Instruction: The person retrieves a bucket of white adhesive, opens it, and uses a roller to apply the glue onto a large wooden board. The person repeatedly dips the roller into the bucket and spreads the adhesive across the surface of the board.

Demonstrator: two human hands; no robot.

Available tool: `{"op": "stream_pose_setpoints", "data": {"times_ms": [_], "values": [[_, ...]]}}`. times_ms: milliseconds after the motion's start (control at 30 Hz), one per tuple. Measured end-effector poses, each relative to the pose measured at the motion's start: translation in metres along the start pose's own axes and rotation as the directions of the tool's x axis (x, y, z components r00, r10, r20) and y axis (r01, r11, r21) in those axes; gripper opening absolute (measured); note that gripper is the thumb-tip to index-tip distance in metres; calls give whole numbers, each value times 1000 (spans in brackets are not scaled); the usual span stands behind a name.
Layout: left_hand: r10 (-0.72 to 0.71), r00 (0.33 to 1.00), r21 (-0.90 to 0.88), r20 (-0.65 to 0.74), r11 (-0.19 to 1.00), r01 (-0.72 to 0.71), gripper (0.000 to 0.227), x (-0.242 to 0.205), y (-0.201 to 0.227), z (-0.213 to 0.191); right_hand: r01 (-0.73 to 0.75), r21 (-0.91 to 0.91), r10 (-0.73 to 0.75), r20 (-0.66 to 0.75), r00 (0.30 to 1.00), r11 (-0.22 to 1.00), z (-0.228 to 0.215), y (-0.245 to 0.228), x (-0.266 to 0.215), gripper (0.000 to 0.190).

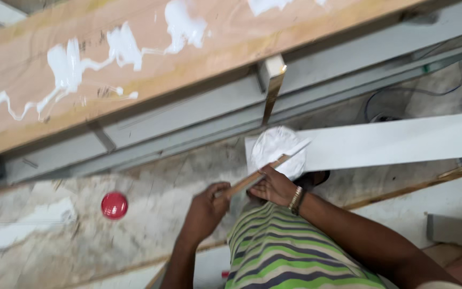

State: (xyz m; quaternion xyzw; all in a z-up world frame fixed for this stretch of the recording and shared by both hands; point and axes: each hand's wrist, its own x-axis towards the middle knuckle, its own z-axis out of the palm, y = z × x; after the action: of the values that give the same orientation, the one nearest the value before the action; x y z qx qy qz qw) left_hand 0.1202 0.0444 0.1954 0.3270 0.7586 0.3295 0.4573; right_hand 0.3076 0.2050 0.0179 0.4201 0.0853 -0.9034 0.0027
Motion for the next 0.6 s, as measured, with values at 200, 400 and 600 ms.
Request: {"op": "stream_pose_setpoints", "data": {"times_ms": [200,400,600], "values": [[232,971,179,-56,959,-219,26,15,57,21,-29,209,-9,177,984,978,-28,28,60,33],[201,979,379,33,904,-198,22,98,-5,134,25,304,-22,-16,1000,952,-125,14,110,30],[-23,996,448,85,894,-18,24,158,-64,185,39,10,-35,-269,963,999,-135,13,112,20]]}}
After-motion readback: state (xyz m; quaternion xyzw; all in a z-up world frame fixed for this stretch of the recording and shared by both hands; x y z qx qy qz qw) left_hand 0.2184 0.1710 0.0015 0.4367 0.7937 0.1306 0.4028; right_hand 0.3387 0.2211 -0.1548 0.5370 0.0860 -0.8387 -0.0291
